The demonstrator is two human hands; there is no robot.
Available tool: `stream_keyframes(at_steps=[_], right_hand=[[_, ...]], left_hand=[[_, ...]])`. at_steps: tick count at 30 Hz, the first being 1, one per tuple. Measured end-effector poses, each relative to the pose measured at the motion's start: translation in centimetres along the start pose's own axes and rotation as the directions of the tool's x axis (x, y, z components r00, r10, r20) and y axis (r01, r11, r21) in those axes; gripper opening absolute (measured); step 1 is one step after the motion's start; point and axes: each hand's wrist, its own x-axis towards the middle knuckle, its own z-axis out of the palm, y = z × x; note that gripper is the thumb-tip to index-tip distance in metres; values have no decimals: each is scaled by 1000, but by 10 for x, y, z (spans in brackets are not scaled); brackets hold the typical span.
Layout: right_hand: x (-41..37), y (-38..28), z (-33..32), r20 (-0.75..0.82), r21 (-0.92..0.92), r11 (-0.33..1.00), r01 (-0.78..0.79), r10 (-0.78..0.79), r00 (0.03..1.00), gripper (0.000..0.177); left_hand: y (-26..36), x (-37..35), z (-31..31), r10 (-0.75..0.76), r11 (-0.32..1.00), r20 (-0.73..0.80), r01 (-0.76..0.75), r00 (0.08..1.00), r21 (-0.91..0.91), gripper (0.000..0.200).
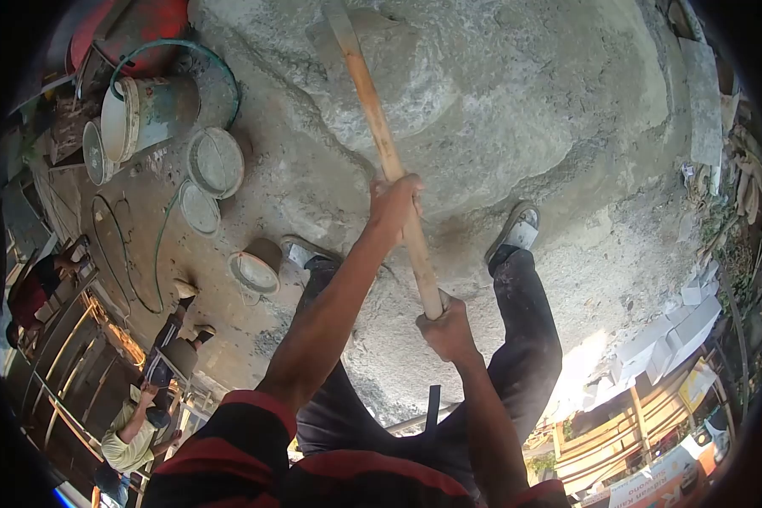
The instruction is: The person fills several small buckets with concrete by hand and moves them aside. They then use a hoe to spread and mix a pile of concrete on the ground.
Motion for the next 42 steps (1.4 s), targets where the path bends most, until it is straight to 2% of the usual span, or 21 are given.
stream_keyframes(at_steps=[2,4,5,6,7,8,10,13,16,18,22,24,26,28,30,33,35,36,38,39,42], right_hand=[[14,8,20,-48,-106,984,145,-150,987,17],[42,3,43,-57,-177,949,259,-273,960,25],[67,-23,59,-51,-174,937,302,-315,948,25],[95,-53,77,-42,-171,923,346,-357,933,24],[128,-72,98,-39,-131,933,336,-343,938,26],[155,-96,114,-33,-98,918,385,-389,921,31],[192,-119,138,76,-126,946,299,-291,954,37],[171,-103,139,12,-92,959,266,-267,964,39],[149,-84,83,44,-33,983,180,-179,983,39],[119,-85,41,34,-24,992,122,-121,992,41],[78,-76,1,56,-162,986,47,-39,998,44],[64,-65,-38,77,-155,987,49,-37,996,43],[66,-60,-72,96,-164,984,74,-58,994,38],[85,-40,-90,45,-192,967,166,-160,986,37],[91,-24,-103,30,-118,979,164,-161,986,31],[77,16,-91,53,78,996,36,-40,998,19],[48,41,-46,85,238,969,-61,42,996,11],[30,53,-23,70,272,959,-81,64,995,16],[8,100,10,-82,30,998,51,-48,995,11],[-2,102,19,-106,22,998,66,-64,992,12],[6,86,34,-134,-68,978,198,-205,969,26]], left_hand=[[13,-22,-23,24,998,30,-22,999,-63,25],[53,-7,-46,129,989,-9,-129,992,-75,20],[77,16,-60,205,978,-69,-203,976,44,18],[107,37,-71,349,935,-112,-338,930,108,19],[126,82,-84,466,881,-240,-421,852,217,24],[147,131,-103,669,727,-250,-547,700,415,23],[200,125,-108,395,792,-290,-163,872,588,20],[168,163,-113,315,849,-165,-199,935,489,20],[126,151,-58,266,851,-224,-119,938,511,18],[94,161,-49,220,854,-203,-88,954,512,18],[91,101,5,139,869,-266,11,954,494,16],[57,104,18,93,892,-279,44,956,449,18],[50,90,43,57,863,-283,95,957,497,18],[46,103,75,114,875,-302,48,947,481,18],[14,116,75,190,915,-389,-19,902,402,17],[-35,125,53,73,996,-202,-62,977,64,57],[-50,88,35,34,997,-158,-22,987,75,45],[-52,64,25,17,998,-63,-13,998,68,38],[-62,7,0,-16,1000,46,17,999,-26,26],[-61,-8,-7,-15,993,70,23,997,-112,21],[-22,-21,-29,15,984,66,-3,998,-181,18]])
